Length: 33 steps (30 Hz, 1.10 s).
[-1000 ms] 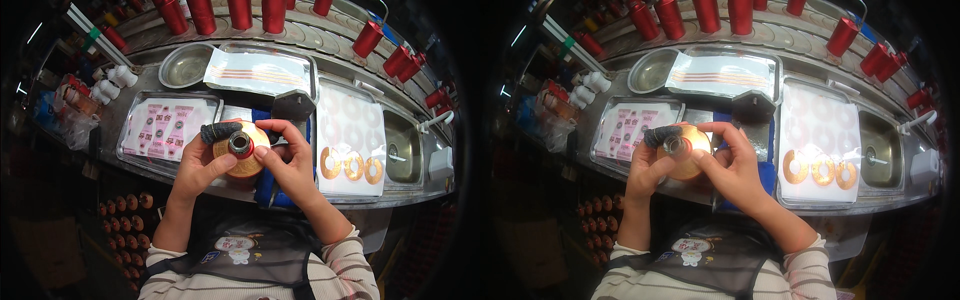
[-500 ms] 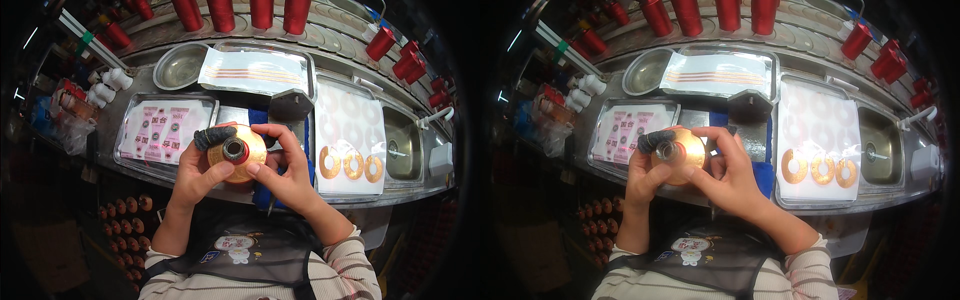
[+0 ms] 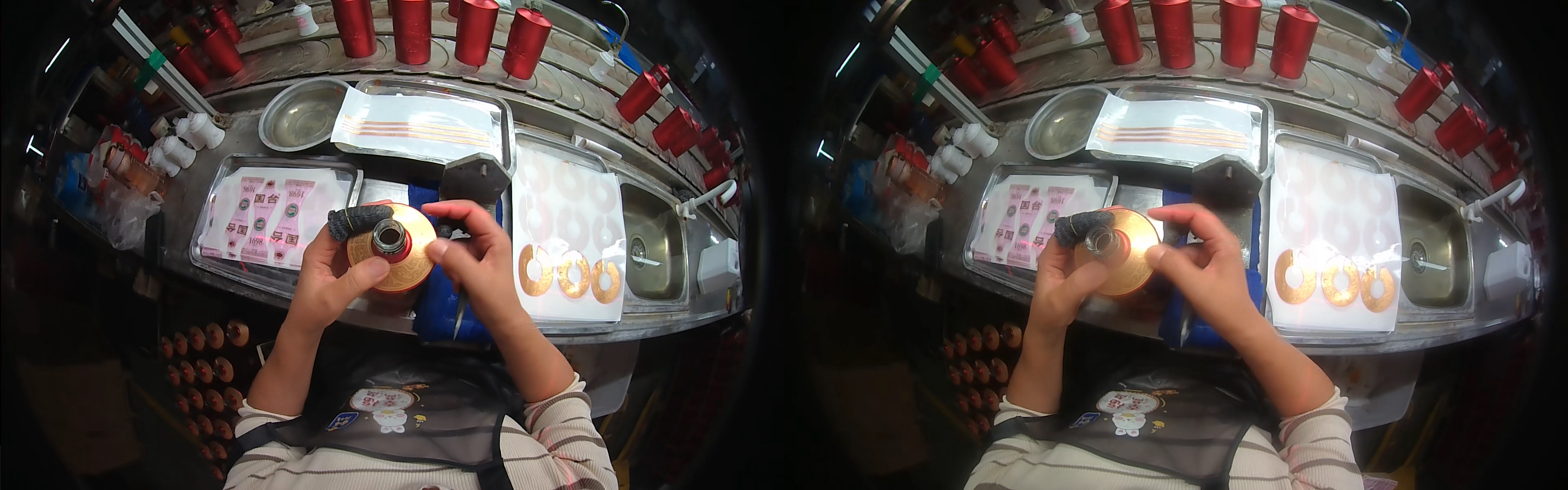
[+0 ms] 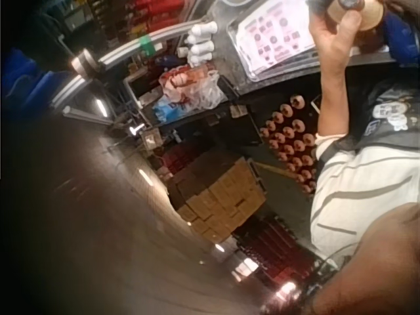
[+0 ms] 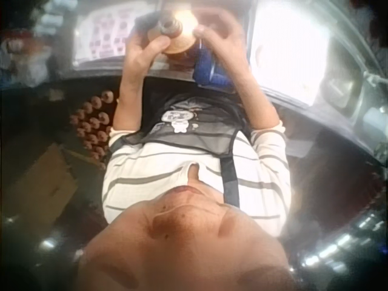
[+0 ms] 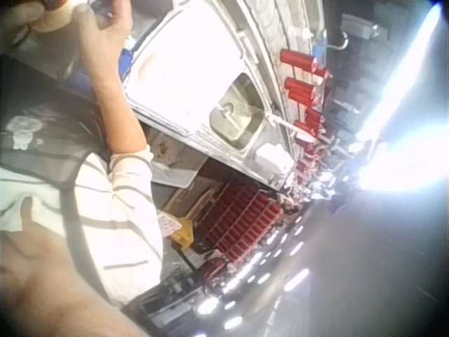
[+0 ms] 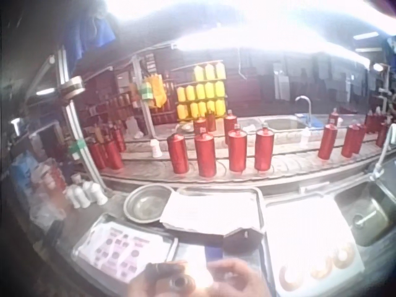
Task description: The person applies gold circular labels to the top of red cylindrical containers and then applies a long rectangular label to the side of each container. The person handles the containers one at a time, places the finished items on a nearby tray, and repeats the process.
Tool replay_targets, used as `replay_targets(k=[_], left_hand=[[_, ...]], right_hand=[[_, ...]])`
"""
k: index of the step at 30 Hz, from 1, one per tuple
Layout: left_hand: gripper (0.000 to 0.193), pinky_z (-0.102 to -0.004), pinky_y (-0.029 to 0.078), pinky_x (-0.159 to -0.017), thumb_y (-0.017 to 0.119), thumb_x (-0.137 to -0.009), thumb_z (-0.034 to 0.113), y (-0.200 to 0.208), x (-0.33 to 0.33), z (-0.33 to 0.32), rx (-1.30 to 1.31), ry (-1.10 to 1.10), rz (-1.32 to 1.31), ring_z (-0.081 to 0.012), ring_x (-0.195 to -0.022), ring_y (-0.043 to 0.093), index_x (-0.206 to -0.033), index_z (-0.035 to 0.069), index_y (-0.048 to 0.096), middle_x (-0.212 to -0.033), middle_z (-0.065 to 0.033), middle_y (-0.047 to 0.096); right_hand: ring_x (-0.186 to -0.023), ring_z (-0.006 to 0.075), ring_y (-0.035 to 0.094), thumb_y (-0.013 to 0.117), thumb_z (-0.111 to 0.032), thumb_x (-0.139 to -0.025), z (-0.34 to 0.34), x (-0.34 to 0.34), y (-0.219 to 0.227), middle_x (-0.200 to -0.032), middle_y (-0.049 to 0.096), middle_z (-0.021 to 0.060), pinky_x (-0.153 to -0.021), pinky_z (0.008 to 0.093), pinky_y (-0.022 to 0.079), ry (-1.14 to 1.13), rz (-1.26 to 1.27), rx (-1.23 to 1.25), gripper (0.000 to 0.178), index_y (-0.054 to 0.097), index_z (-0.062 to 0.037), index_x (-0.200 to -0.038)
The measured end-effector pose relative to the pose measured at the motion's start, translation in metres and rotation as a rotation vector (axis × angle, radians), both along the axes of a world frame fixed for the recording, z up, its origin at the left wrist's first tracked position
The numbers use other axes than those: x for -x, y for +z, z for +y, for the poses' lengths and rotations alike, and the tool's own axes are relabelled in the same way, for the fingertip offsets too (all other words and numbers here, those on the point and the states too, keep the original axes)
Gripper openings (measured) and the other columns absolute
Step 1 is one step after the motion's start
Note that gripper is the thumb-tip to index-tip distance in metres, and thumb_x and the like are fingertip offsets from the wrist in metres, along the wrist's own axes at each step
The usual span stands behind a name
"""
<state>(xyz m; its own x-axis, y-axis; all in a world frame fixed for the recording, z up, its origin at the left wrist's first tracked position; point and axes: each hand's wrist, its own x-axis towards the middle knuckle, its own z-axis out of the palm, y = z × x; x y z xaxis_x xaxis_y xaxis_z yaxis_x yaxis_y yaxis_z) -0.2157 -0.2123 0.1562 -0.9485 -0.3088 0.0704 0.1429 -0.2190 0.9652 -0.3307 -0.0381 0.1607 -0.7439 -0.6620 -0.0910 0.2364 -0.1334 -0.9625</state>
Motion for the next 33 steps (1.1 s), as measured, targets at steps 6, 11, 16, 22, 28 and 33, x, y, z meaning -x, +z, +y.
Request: replay_targets(k=[6,11,16,22,28,33], left_hand=[[0.050,-0.0370,0.048,-0.106,0.072,-0.089,0.007,-0.003,0.000,0.001,0.015,0.006,0.049,-0.0198,-0.120,0.061,-0.137,0.002,0.055,-0.129,-0.0107,0.064],[0.051,-0.0360,0.050,-0.104,0.072,-0.089,0.007,0.001,0.000,0.002,-0.014,-0.012,0.024,-0.0191,-0.118,0.063,-0.137,0.002,0.055,-0.127,-0.0109,0.065],[0.053,-0.0348,0.050,-0.103,0.074,-0.089,0.008,0.002,0.001,0.003,0.009,-0.015,0.016,-0.0187,-0.116,0.064,-0.138,0.001,0.054,-0.125,-0.0110,0.066],[0.053,-0.0340,0.050,-0.103,0.074,-0.089,0.009,0.000,0.001,0.004,0.002,-0.004,0.025,-0.0182,-0.116,0.064,-0.137,0.000,0.054,-0.126,-0.0109,0.066],[0.052,-0.0336,0.051,-0.103,0.074,-0.090,0.010,0.001,0.000,0.004,0.010,0.000,0.033,-0.0182,-0.116,0.064,-0.137,0.000,0.054,-0.126,-0.0108,0.066],[0.051,-0.0332,0.051,-0.102,0.074,-0.091,0.010,-0.002,0.000,0.005,0.007,-0.016,0.055,-0.0173,-0.117,0.063,-0.137,0.002,0.054,-0.127,-0.0103,0.065]], right_hand=[[-0.069,0.0145,0.063,0.065,-0.019,-0.094,0.024,0.029,0.009,-0.082,0.064,0.0063,-0.066,0.0277,0.052,-0.242,-0.508,0.146,0.025,0.063,-0.0039,-0.114],[-0.082,0.0168,0.064,0.071,-0.004,-0.088,0.023,-0.026,0.035,-0.095,0.065,0.0092,-0.075,0.0287,0.051,-0.108,0.572,-0.091,0.025,0.061,-0.0001,-0.110],[-0.074,0.0213,0.065,0.071,-0.004,-0.084,0.011,0.002,0.032,-0.084,0.065,0.0138,-0.070,0.0303,0.051,-0.208,0.647,-0.293,0.022,0.063,-0.0015,-0.104],[-0.078,0.0144,0.065,0.071,-0.007,-0.088,0.007,-0.005,0.034,-0.085,0.068,0.0093,-0.072,0.0267,0.051,-0.223,0.717,-0.184,0.019,0.064,-0.0007,-0.104],[-0.079,0.0154,0.065,0.070,-0.008,-0.088,0.009,0.012,0.024,-0.086,0.066,0.0103,-0.074,0.0264,0.050,-0.311,0.624,-0.271,0.018,0.064,-0.0008,-0.103],[-0.082,0.0147,0.065,0.071,-0.005,-0.088,0.013,0.018,0.017,-0.090,0.068,0.0101,-0.075,0.0249,0.050,-0.379,0.641,-0.325,0.019,0.065,-0.0004,-0.105]])
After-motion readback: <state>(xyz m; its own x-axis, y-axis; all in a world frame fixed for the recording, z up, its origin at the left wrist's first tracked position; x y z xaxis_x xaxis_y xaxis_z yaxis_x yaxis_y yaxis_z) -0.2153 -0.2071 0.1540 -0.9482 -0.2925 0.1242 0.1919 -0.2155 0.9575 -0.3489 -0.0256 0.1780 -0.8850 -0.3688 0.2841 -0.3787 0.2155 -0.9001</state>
